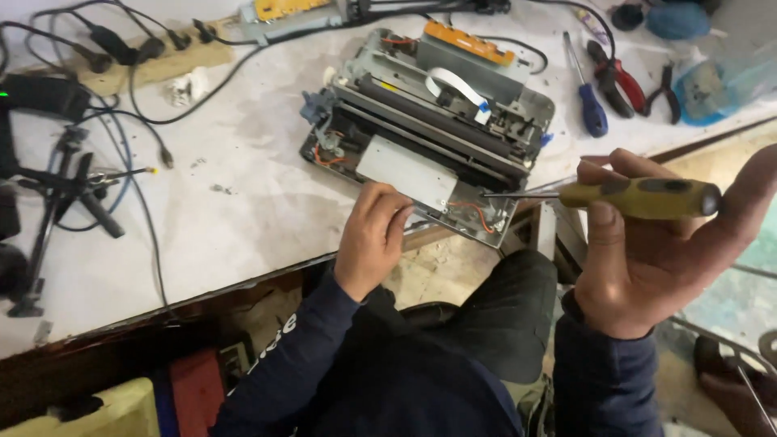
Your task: Disassembling and securing the internal paper feed mechanism of a printer using a screwdriver.
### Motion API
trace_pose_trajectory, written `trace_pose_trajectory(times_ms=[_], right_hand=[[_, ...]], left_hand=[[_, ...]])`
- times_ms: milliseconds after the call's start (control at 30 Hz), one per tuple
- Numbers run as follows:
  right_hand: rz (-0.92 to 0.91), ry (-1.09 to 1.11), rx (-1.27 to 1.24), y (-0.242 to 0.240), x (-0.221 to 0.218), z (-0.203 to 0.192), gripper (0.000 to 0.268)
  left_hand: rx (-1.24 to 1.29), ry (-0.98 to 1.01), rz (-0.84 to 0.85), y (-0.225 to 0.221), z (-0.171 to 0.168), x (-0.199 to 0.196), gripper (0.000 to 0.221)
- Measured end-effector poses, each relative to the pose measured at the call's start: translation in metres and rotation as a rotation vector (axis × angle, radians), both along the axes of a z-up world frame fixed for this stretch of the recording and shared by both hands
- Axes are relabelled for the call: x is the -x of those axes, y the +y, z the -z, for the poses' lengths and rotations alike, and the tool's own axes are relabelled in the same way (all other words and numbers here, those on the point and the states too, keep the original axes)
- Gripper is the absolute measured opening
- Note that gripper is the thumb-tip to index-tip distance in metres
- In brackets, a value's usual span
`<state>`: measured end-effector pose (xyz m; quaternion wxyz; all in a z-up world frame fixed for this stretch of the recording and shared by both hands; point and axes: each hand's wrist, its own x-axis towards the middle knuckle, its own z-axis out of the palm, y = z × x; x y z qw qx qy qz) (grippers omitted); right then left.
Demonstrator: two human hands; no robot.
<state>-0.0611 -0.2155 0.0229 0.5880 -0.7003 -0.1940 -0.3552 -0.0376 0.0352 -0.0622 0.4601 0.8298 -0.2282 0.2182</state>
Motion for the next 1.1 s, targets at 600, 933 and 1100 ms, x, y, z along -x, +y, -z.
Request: trace_pose_trajectory(times_ms=[600, 933, 1100], right_hand=[[-0.173, 0.106, 0.188, -0.014, 0.003, 0.032, 0.079], [-0.240, 0.207, 0.209, -0.013, -0.008, 0.044, 0.081], [-0.246, 0.175, 0.127, -0.008, 0.001, 0.037, 0.081]], left_hand=[[0.104, 0.164, 0.088, -0.011, 0.005, 0.031, 0.010], [0.106, 0.257, 0.087, -0.019, 0.012, 0.025, 0.014], [0.106, 0.235, 0.113, -0.025, 0.010, 0.021, 0.015]])
